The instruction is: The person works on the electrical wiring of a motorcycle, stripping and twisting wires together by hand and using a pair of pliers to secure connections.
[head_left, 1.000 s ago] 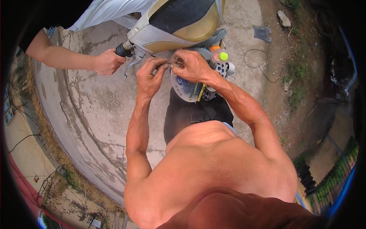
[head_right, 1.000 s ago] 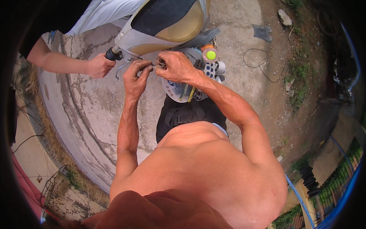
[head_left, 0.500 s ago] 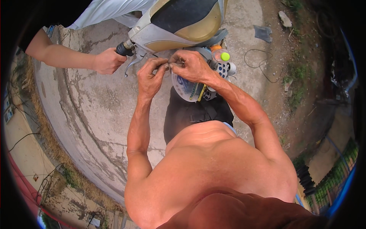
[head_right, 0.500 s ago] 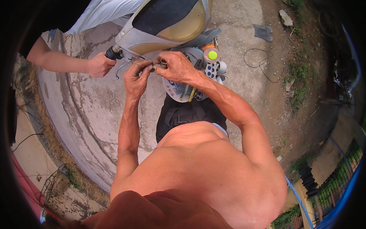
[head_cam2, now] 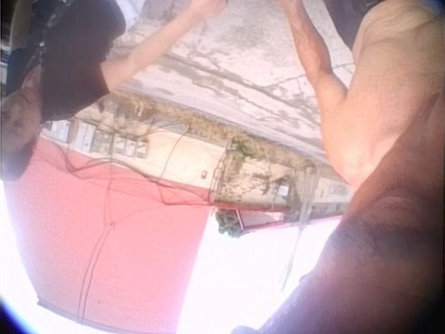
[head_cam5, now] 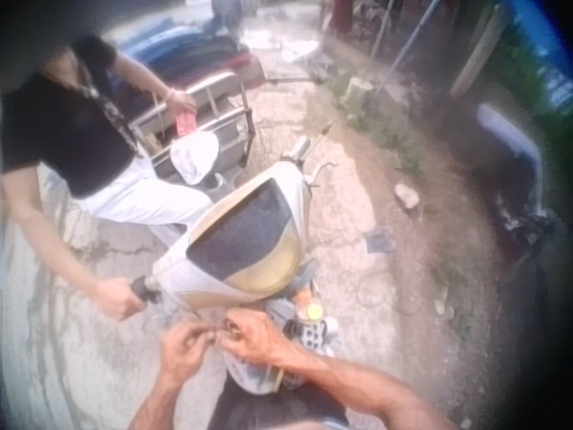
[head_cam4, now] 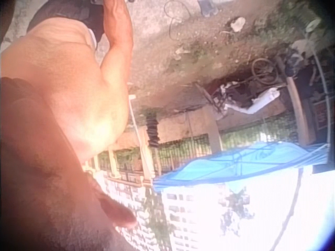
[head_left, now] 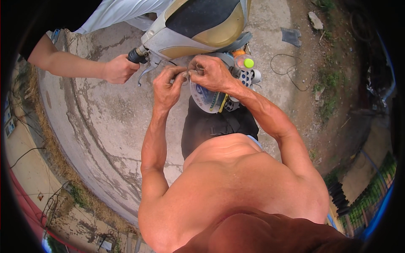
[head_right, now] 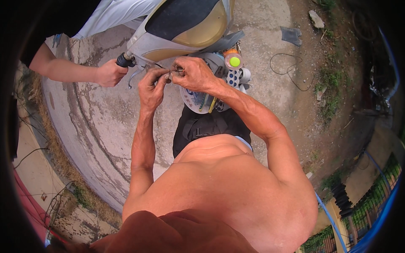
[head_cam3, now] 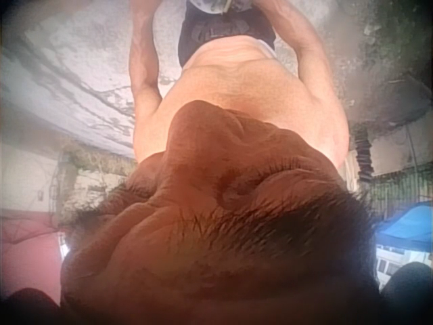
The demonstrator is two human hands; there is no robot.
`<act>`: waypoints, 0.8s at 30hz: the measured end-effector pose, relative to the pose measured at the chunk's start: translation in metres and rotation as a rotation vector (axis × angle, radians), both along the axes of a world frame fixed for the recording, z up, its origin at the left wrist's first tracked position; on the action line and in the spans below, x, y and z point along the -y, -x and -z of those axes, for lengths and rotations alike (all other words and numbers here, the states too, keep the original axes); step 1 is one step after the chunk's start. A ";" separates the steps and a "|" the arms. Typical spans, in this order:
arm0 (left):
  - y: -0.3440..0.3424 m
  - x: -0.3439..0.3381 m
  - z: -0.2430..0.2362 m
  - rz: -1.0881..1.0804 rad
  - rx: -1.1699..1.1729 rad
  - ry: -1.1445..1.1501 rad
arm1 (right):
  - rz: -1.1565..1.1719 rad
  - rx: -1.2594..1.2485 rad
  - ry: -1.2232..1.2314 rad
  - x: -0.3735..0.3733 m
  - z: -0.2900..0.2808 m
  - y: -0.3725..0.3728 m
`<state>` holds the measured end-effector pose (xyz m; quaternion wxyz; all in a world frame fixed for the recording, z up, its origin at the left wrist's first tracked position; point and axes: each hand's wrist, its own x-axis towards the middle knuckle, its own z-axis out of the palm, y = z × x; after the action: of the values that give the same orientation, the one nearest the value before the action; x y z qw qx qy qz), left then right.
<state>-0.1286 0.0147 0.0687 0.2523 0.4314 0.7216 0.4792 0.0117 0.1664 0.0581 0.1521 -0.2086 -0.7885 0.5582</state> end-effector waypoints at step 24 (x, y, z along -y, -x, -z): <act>-0.005 0.012 0.010 -0.004 0.120 -0.086 | -0.059 -0.006 0.062 -0.001 0.002 -0.005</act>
<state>-0.1239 0.0026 0.0591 0.2755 0.4106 0.6849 0.5352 0.0167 0.1679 0.0564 0.1315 -0.1883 -0.7763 0.5870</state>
